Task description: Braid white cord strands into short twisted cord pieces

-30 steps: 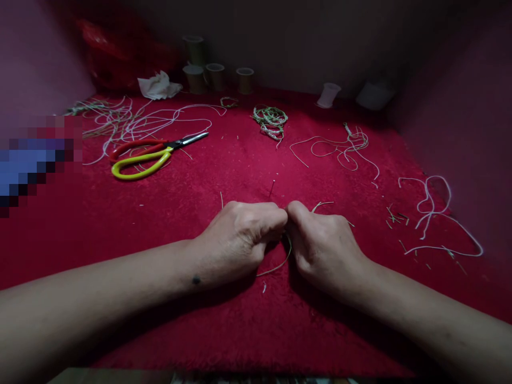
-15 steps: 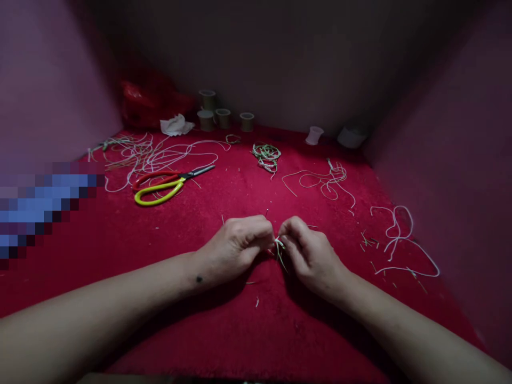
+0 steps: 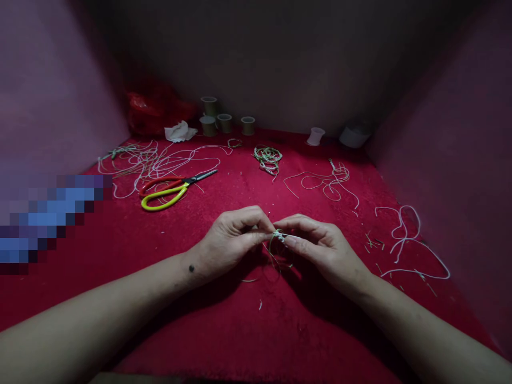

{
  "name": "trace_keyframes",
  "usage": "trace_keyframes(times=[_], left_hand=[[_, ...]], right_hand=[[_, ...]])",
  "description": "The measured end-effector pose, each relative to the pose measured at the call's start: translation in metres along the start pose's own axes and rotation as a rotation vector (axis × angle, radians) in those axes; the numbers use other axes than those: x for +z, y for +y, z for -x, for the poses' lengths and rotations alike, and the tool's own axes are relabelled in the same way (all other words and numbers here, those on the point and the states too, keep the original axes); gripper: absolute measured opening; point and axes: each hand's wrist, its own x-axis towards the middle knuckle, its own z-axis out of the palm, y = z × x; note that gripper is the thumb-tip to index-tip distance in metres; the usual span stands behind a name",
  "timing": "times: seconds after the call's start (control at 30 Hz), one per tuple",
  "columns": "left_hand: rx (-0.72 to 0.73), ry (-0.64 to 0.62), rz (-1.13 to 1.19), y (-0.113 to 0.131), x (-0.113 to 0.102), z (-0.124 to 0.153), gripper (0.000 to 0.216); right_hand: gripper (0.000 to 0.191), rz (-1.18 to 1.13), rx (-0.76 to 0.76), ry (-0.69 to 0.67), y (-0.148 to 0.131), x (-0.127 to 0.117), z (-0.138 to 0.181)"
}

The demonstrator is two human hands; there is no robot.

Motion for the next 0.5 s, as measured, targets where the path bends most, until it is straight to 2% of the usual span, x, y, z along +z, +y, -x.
trace_keyframes(times=[0.1,0.27,0.4,0.5], left_hand=[[0.041,-0.019,-0.09,-0.001,0.002,0.002,0.01],[0.114,-0.066,-0.242,-0.003,0.006,0.005,0.011],[0.117,-0.032,-0.339,-0.002,0.007,0.002,0.01],[0.106,0.026,-0.439,0.001,-0.007,-0.005,0.008]], right_hand=[[0.018,-0.12,0.108,-0.017,0.0,0.004,0.002],[0.013,-0.006,0.141,0.069,0.001,0.007,0.003],[0.014,0.041,0.219,0.093,-0.001,0.009,0.003],[0.013,0.016,0.297,0.078,-0.003,0.01,0.002]])
